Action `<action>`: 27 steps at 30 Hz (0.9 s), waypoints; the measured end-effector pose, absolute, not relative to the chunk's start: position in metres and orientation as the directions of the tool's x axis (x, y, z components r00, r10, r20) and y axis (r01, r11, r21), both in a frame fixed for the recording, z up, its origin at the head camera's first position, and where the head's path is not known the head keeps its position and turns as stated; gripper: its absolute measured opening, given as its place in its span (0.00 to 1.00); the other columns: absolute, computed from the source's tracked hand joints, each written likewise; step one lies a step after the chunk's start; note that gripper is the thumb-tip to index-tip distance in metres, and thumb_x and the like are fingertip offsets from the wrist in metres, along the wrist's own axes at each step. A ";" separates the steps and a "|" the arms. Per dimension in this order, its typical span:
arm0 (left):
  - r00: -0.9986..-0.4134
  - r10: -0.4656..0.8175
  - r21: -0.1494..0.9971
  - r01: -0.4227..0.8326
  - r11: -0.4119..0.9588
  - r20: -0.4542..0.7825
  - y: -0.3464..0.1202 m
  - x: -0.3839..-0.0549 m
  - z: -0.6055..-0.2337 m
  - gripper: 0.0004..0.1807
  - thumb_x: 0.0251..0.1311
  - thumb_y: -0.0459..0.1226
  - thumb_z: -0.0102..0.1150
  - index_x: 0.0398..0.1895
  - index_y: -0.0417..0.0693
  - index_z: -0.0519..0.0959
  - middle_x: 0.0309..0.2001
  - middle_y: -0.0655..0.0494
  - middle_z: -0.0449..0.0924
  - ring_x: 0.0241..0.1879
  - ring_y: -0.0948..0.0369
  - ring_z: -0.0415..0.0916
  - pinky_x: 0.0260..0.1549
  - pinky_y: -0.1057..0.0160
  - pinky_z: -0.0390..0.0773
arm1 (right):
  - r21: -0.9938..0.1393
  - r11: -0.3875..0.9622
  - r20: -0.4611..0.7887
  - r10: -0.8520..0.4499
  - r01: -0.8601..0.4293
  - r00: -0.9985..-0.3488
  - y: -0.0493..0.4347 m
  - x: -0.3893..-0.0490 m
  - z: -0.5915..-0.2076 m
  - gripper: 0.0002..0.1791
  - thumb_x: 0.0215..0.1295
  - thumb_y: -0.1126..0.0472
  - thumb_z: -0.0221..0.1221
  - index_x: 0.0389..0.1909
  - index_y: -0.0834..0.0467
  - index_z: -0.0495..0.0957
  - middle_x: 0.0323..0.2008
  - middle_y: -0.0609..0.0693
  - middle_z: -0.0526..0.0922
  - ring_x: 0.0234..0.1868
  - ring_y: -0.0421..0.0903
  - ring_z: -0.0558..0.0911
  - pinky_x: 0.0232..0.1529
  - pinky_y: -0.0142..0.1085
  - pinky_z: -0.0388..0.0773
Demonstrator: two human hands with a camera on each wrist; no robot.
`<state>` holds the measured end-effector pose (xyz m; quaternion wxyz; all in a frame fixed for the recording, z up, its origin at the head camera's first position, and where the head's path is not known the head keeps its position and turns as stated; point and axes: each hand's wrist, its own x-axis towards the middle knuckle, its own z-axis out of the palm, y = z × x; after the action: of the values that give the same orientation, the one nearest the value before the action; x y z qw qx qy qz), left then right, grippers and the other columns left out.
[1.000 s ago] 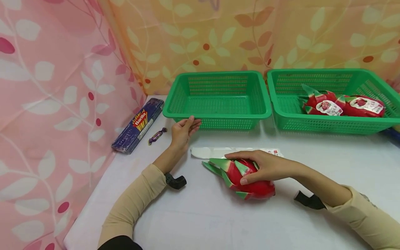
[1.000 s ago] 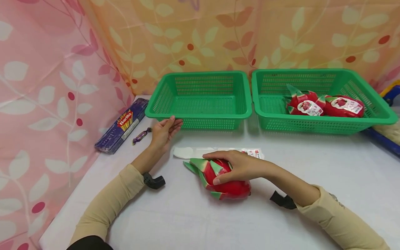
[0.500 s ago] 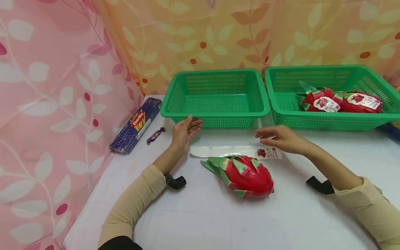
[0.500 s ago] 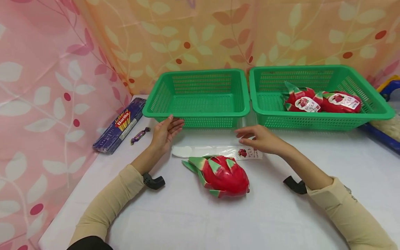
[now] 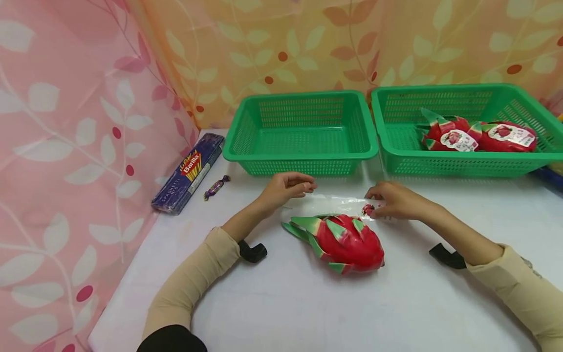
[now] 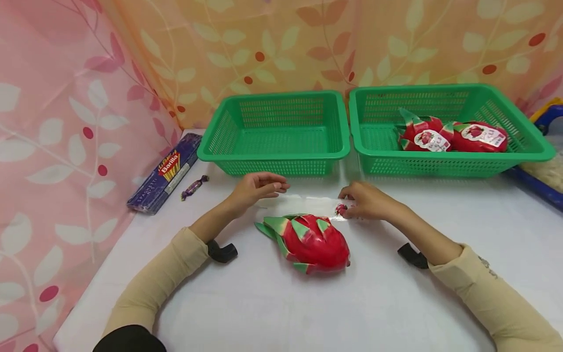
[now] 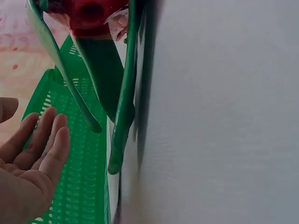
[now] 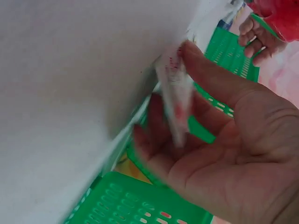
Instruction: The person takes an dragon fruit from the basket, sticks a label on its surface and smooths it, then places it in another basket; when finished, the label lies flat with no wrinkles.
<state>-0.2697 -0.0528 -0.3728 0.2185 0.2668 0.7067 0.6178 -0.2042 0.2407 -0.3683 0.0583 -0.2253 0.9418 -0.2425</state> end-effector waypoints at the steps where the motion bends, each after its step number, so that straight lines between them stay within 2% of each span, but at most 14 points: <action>1: -0.755 0.655 0.984 0.139 0.114 0.031 -0.051 -0.270 -0.372 0.18 0.62 0.33 0.54 0.53 0.30 0.72 0.49 0.39 0.78 0.50 0.51 0.77 0.50 0.57 0.78 | -0.503 0.767 0.011 -0.455 -0.399 -0.890 0.240 -0.205 -0.367 0.10 0.50 0.66 0.66 0.35 0.63 0.82 0.28 0.49 0.77 0.30 0.41 0.71 0.29 0.32 0.69; 4: -0.742 0.664 0.962 0.235 0.136 0.088 -0.047 -0.268 -0.368 0.16 0.60 0.34 0.56 0.50 0.34 0.75 0.48 0.42 0.80 0.49 0.54 0.78 0.48 0.62 0.79 | -0.585 0.707 0.058 -0.452 -0.397 -0.890 0.237 -0.209 -0.362 0.05 0.56 0.66 0.62 0.33 0.62 0.82 0.26 0.47 0.80 0.26 0.37 0.70 0.26 0.29 0.70; 7: -0.719 0.659 0.906 0.403 0.133 0.223 -0.041 -0.264 -0.362 0.14 0.58 0.35 0.59 0.47 0.39 0.79 0.47 0.47 0.81 0.49 0.59 0.78 0.50 0.65 0.77 | -0.669 0.636 0.101 -0.434 -0.384 -0.895 0.230 -0.211 -0.355 0.05 0.58 0.65 0.61 0.34 0.63 0.82 0.25 0.49 0.82 0.23 0.34 0.72 0.24 0.26 0.71; 10: -0.645 0.644 0.776 0.619 0.124 0.412 -0.035 -0.261 -0.354 0.14 0.55 0.36 0.63 0.45 0.41 0.80 0.46 0.49 0.82 0.53 0.60 0.75 0.54 0.66 0.74 | -0.717 0.580 0.141 -0.422 -0.387 -0.895 0.220 -0.212 -0.346 0.08 0.58 0.64 0.62 0.37 0.63 0.81 0.29 0.51 0.84 0.26 0.34 0.77 0.27 0.24 0.75; 13: -0.569 0.642 0.649 0.747 0.142 0.514 -0.029 -0.258 -0.347 0.15 0.53 0.37 0.65 0.44 0.43 0.81 0.45 0.52 0.82 0.53 0.63 0.75 0.54 0.70 0.72 | -0.752 0.519 0.188 -0.422 -0.407 -0.887 0.211 -0.211 -0.338 0.10 0.57 0.64 0.62 0.40 0.62 0.81 0.33 0.54 0.84 0.29 0.36 0.80 0.30 0.25 0.78; 15: -0.578 0.645 0.659 0.737 0.150 0.500 -0.026 -0.257 -0.344 0.13 0.52 0.37 0.65 0.42 0.45 0.82 0.42 0.53 0.84 0.49 0.65 0.77 0.50 0.71 0.74 | -0.768 0.476 0.230 -0.418 -0.428 -0.879 0.207 -0.209 -0.335 0.11 0.58 0.64 0.61 0.42 0.61 0.80 0.34 0.54 0.84 0.30 0.37 0.81 0.30 0.26 0.79; 17: -0.623 0.637 0.714 0.682 0.157 0.454 -0.025 -0.257 -0.343 0.11 0.53 0.38 0.65 0.40 0.46 0.83 0.39 0.55 0.85 0.43 0.69 0.78 0.44 0.72 0.76 | -0.788 0.417 0.276 -0.416 -0.452 -0.866 0.205 -0.207 -0.334 0.12 0.57 0.66 0.61 0.43 0.62 0.80 0.35 0.53 0.84 0.31 0.38 0.82 0.30 0.26 0.80; 20: -0.696 0.603 0.823 0.557 0.109 0.391 -0.026 -0.257 -0.343 0.09 0.53 0.36 0.64 0.37 0.43 0.84 0.36 0.52 0.85 0.35 0.69 0.79 0.32 0.70 0.77 | -0.788 0.359 0.345 -0.417 -0.501 -0.841 0.202 -0.206 -0.334 0.13 0.57 0.67 0.61 0.44 0.62 0.80 0.36 0.48 0.84 0.33 0.38 0.83 0.31 0.26 0.80; 23: -0.732 0.579 0.878 0.475 0.058 0.359 -0.026 -0.257 -0.342 0.07 0.52 0.33 0.64 0.35 0.39 0.84 0.33 0.48 0.85 0.29 0.69 0.78 0.24 0.70 0.74 | -0.771 0.330 0.393 -0.426 -0.545 -0.815 0.202 -0.205 -0.335 0.12 0.56 0.68 0.62 0.42 0.63 0.81 0.36 0.44 0.84 0.34 0.38 0.83 0.31 0.25 0.80; 27: -0.765 0.559 0.904 0.423 0.059 0.322 -0.025 -0.256 -0.341 0.07 0.51 0.32 0.65 0.33 0.37 0.84 0.32 0.44 0.85 0.25 0.70 0.77 0.20 0.72 0.71 | -0.771 0.313 0.408 -0.428 -0.555 -0.807 0.202 -0.206 -0.336 0.10 0.55 0.70 0.61 0.39 0.64 0.82 0.33 0.45 0.85 0.33 0.37 0.83 0.32 0.25 0.80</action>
<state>-0.2560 -0.0253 -0.3410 0.0567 0.3383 0.7254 0.5968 -0.2056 0.2019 -0.3358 -0.0636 -0.3042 0.8077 -0.5011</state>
